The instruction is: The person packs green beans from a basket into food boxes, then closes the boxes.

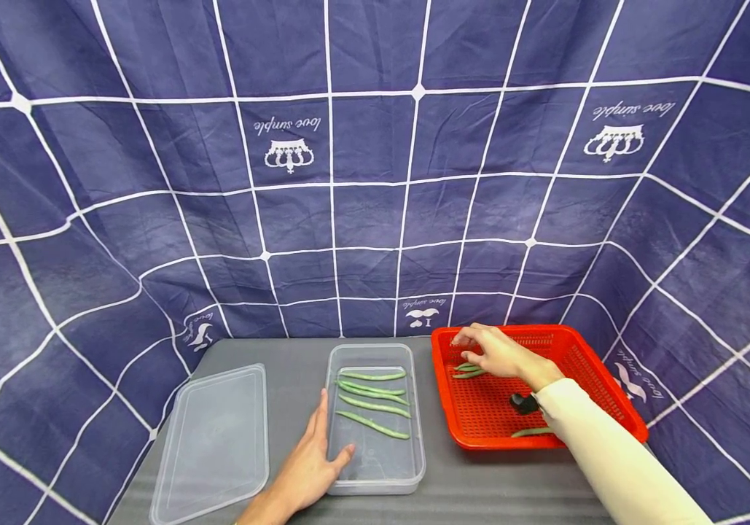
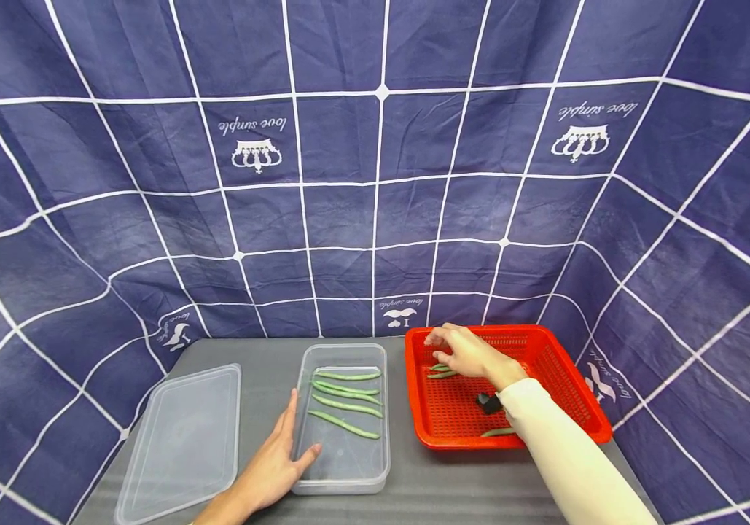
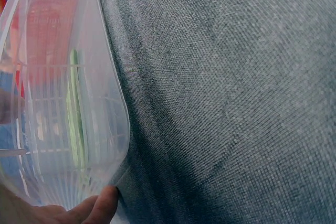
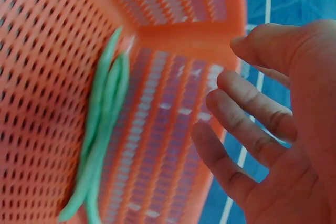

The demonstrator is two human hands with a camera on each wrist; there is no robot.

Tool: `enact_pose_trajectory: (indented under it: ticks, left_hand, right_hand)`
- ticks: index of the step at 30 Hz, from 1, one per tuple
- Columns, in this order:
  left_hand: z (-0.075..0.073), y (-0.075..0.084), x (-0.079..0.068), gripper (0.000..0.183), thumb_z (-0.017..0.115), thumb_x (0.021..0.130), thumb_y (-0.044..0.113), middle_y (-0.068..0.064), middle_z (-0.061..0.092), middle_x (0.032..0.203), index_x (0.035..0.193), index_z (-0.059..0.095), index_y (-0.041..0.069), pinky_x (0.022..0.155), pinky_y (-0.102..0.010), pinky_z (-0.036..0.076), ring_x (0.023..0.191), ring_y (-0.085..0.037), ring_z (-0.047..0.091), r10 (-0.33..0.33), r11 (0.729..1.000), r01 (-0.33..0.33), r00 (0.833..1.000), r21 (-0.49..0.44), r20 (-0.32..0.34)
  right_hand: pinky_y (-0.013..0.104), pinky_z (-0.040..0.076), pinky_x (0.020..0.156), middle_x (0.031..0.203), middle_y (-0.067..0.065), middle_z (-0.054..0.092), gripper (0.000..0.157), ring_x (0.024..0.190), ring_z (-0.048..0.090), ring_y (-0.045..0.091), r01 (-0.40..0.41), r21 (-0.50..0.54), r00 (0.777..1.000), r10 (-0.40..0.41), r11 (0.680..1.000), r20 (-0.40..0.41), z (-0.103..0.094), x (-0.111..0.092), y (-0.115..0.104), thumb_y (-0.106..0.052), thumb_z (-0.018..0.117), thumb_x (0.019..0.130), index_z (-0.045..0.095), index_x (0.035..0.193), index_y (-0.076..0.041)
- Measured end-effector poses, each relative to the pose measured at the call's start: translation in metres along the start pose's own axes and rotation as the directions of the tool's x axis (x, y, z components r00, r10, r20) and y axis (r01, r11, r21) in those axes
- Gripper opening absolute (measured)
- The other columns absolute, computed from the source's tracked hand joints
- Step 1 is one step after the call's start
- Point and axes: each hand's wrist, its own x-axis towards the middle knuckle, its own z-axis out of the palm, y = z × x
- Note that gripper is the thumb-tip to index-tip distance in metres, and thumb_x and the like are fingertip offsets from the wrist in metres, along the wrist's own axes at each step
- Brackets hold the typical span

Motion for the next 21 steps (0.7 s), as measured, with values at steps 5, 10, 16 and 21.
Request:
enact_pose_trajectory:
  ticks: [5, 10, 16, 21]
  left_hand:
    - [0.001, 0.001, -0.001, 0.117, 0.085, 0.104, 0.041, -0.028, 0.038, 0.187, 0.187, 0.011, 0.005, 0.131, -0.070, 0.048, 0.168, -0.052, 0.049, 0.013, 1.000, -0.013, 1.000, -0.007, -0.008]
    - [0.001, 0.001, 0.000, 0.117, 0.086, 0.104, 0.039, -0.026, 0.039, 0.187, 0.187, 0.012, 0.005, 0.132, -0.069, 0.046, 0.169, -0.050, 0.048, 0.009, 1.000, -0.010, 1.000, -0.011, -0.016]
    - [0.001, 0.002, 0.000, 0.116, 0.086, 0.103, 0.037, -0.028, 0.040, 0.186, 0.186, 0.014, 0.001, 0.132, -0.069, 0.047, 0.168, -0.050, 0.049, 0.033, 0.999, -0.032, 0.999, 0.010, -0.030]
    - [0.000, 0.003, -0.002, 0.115, 0.087, 0.102, 0.035, -0.029, 0.041, 0.185, 0.184, 0.016, -0.003, 0.132, -0.069, 0.047, 0.167, -0.051, 0.049, 0.049, 0.999, -0.048, 0.998, 0.012, -0.037]
  right_hand:
    - [0.049, 0.066, 0.098, 0.112, 0.009, 0.082, 0.021, 0.105, 0.079, 0.028, -0.024, -0.002, 1.000, 0.024, 1.000, 0.009, 0.001, -0.010, 0.020, -0.001, 0.083, 0.102, 0.080, 0.122, -0.003]
    - [0.047, 0.067, 0.095, 0.110, 0.007, 0.084, 0.023, 0.102, 0.080, 0.025, -0.039, 0.038, 0.999, 0.038, 0.999, 0.034, 0.003, -0.020, 0.044, -0.001, 0.084, 0.100, 0.080, 0.123, -0.003]
    - [0.036, 0.066, 0.089, 0.108, 0.003, 0.085, 0.026, 0.099, 0.079, 0.015, 0.035, 0.091, 0.999, -0.037, 0.995, 0.022, 0.031, -0.028, 0.109, -0.004, 0.082, 0.099, 0.081, 0.125, -0.007]
    - [0.037, 0.066, 0.091, 0.105, -0.013, 0.085, 0.033, 0.099, 0.077, 0.002, -0.035, 0.038, 0.999, 0.035, 0.999, 0.009, 0.055, -0.033, 0.144, -0.007, 0.088, 0.090, 0.085, 0.121, -0.019]
